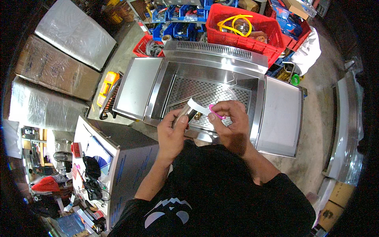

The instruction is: The person retrieves a metal cylinder lock from a stainless steel display case, applies a pink circular sticker to the lock body, and then installs the lock into the case door. The person handles the lock and sticker by hand and closes the case door after installation.

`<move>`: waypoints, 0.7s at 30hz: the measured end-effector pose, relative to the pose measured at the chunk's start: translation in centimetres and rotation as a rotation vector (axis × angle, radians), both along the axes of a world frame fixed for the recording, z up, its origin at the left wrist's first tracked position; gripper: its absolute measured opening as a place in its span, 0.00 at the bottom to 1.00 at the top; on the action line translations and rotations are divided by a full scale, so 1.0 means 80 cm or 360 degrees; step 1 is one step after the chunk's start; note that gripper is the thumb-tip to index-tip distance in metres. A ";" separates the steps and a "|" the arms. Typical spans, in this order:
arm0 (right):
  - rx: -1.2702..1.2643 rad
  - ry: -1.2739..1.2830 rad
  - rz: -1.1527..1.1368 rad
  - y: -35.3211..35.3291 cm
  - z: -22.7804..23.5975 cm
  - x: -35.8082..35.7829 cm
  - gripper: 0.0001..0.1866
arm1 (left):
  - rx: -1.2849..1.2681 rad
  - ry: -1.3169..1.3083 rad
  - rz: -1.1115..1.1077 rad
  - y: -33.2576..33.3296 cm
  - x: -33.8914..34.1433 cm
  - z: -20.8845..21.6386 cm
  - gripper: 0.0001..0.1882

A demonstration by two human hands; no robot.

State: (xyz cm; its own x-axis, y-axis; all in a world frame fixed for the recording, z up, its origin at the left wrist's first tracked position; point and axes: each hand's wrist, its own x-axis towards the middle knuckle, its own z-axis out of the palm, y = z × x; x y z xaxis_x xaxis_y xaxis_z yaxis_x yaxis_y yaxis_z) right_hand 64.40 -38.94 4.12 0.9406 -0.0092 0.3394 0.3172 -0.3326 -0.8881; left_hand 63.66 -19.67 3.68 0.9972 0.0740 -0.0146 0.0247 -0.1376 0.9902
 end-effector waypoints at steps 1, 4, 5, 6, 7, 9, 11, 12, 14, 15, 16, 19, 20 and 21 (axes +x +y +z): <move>-0.0016 -0.0021 0.0000 0.000 0.000 0.001 0.10 | -0.0051 0.0057 -0.0009 0.000 0.000 0.001 0.16; -0.0049 -0.0016 0.0013 -0.001 0.000 0.004 0.10 | -0.0233 0.0207 -0.0045 -0.001 0.001 0.003 0.17; -0.0064 -0.0026 0.0021 -0.001 0.000 0.006 0.11 | -0.0316 0.0255 -0.0063 -0.002 0.001 0.003 0.18; -0.0077 -0.0029 0.0028 -0.002 -0.001 0.007 0.11 | -0.0434 0.0288 -0.0091 -0.002 0.002 0.003 0.18; -0.0058 -0.0025 0.0040 -0.002 -0.001 0.009 0.11 | -0.0569 0.0321 -0.0124 -0.003 0.003 0.003 0.17; -0.0016 -0.0005 0.0061 -0.004 -0.002 0.012 0.11 | -0.0676 0.0325 -0.0159 -0.005 0.004 0.003 0.18; 0.0014 -0.0044 0.0052 -0.003 -0.004 0.016 0.13 | -0.0622 0.0268 -0.0163 -0.007 0.005 0.002 0.19; 0.0021 -0.0069 0.0047 -0.004 -0.004 0.018 0.13 | -0.0653 0.0285 -0.0193 -0.007 0.005 0.001 0.19; 0.0012 -0.0061 0.0078 -0.006 -0.003 0.019 0.14 | -0.0713 0.0320 -0.0255 -0.006 0.005 -0.001 0.21; 0.0000 -0.0072 0.0087 -0.008 -0.003 0.019 0.14 | -0.0820 0.0388 -0.0324 -0.004 0.006 -0.002 0.21; -0.0023 -0.0082 0.0114 -0.009 -0.003 0.019 0.14 | -0.0927 0.0455 -0.0393 0.000 0.007 -0.004 0.22; -0.0093 -0.0171 0.0203 -0.015 -0.002 0.012 0.14 | -0.1222 0.0711 -0.0678 0.013 0.012 -0.008 0.24; -0.0118 -0.0241 0.0245 -0.016 -0.003 0.014 0.14 | -0.1319 0.0790 -0.0844 0.018 0.018 -0.010 0.25; -0.0155 -0.0361 0.0285 -0.017 -0.005 0.014 0.13 | -0.1322 0.0882 -0.0862 0.021 0.023 -0.012 0.25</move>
